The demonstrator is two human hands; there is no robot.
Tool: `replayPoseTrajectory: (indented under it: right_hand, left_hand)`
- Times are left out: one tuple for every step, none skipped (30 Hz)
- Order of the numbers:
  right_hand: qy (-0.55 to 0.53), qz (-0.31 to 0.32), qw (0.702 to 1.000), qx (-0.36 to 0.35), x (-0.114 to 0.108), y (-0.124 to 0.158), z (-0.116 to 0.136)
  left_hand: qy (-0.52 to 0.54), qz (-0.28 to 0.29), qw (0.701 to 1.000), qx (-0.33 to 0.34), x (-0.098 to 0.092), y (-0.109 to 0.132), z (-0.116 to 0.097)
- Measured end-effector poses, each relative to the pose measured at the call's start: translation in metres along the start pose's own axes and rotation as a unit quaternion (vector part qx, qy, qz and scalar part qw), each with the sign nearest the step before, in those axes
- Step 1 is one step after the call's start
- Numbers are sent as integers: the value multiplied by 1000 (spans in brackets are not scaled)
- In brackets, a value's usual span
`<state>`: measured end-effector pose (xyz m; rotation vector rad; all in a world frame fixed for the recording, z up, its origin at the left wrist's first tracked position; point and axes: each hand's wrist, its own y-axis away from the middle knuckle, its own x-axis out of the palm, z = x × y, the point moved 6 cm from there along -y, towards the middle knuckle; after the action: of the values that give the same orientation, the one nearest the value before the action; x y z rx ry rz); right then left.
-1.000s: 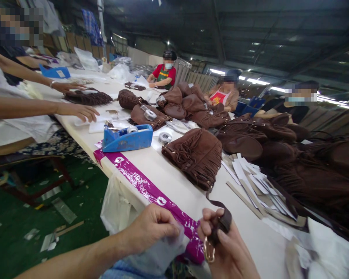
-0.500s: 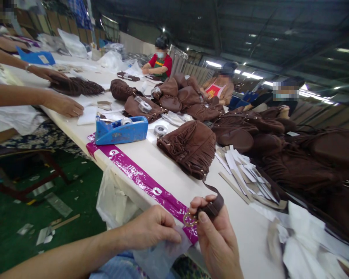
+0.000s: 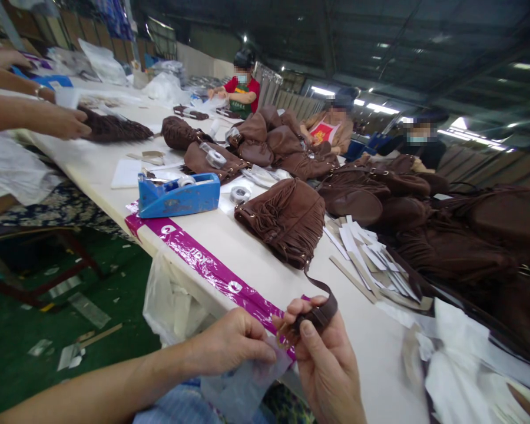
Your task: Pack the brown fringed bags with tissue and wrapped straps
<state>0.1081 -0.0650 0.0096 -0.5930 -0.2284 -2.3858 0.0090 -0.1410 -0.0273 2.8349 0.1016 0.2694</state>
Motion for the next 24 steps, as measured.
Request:
replayPoseTrajectory:
  right_hand:
    - [5,-4,1000,-2,-1,0,0]
    - [15,-6,1000,-4,-2,1,0]
    - [28,-8,1000,-7,-3,1,-1]
    - [42,-9,999,-10,-5,2,-1]
    - [56,-7,998,-11,-6,2,-2]
    - [68,-5,998,-12,-7,3,-2]
    - [77,-4,997,-12,-8,4,-3]
    - [83,-4,996,-13,-9,4,-3]
    - [87,-5,996,-14,-10,5,-3]
    - [89,-6,996,-16,-11,5,-3]
    - [90,-7,996,-18,-12,5,-2]
    - [92,-7,996,-19,-12,5,-2]
    - [95,-5,995,-19,-11,5,-3]
    - [99,-1,995,-18,-10,5,-3]
    - [104,1,994,-17,-9,5,-4]
    - [108,2,994,-19,-8,5,-4]
    - [113,3,993,-22,-7,5,-5]
    - [118,4,993,-27,-6,6,-5]
    - [123,4,992,-31,-5,6,-6]
    - [129,4,991,-34,-5,7,-6]
    - [137,6,990,-36,-4,7,-7]
    - [145,9,989,-37,-4,8,-7]
    - [152,11,988,-39,-3,8,-7]
    - [159,11,986,-41,-3,8,-6]
  left_hand:
    - [-2,3,1000,-6,1,0,0]
    - [-4,6,1000,-12,1,0,1]
    - [-6,9,1000,-19,2,0,1]
    - [-8,10,1000,-26,2,1,1]
    - [-10,11,999,-33,3,1,1]
    - [-12,13,999,-37,3,1,1]
    - [-11,16,999,-39,4,2,1]
    - [-10,20,999,-38,4,2,0]
    - [-7,23,999,-37,5,3,-2]
    - [-3,27,999,-35,6,4,-3]
    - [0,29,999,-35,6,5,-5]
    - [3,31,999,-35,7,6,-6]
    - [4,31,999,-36,7,7,-7]
    - [6,32,999,-37,7,8,-7]
    - [7,33,999,-37,8,9,-8]
    - [6,32,999,-38,8,10,-7]
    - [4,31,999,-38,7,10,-7]
    - [2,29,999,-40,7,10,-6]
    - [1,28,999,-42,7,10,-4]
    - [-1,27,999,-45,7,10,-3]
    - [-2,26,998,-49,6,10,-2]
    - [-3,25,998,-53,6,10,-1]
    - [-5,25,998,-56,6,9,0]
    - [-8,24,998,-59,6,9,1]
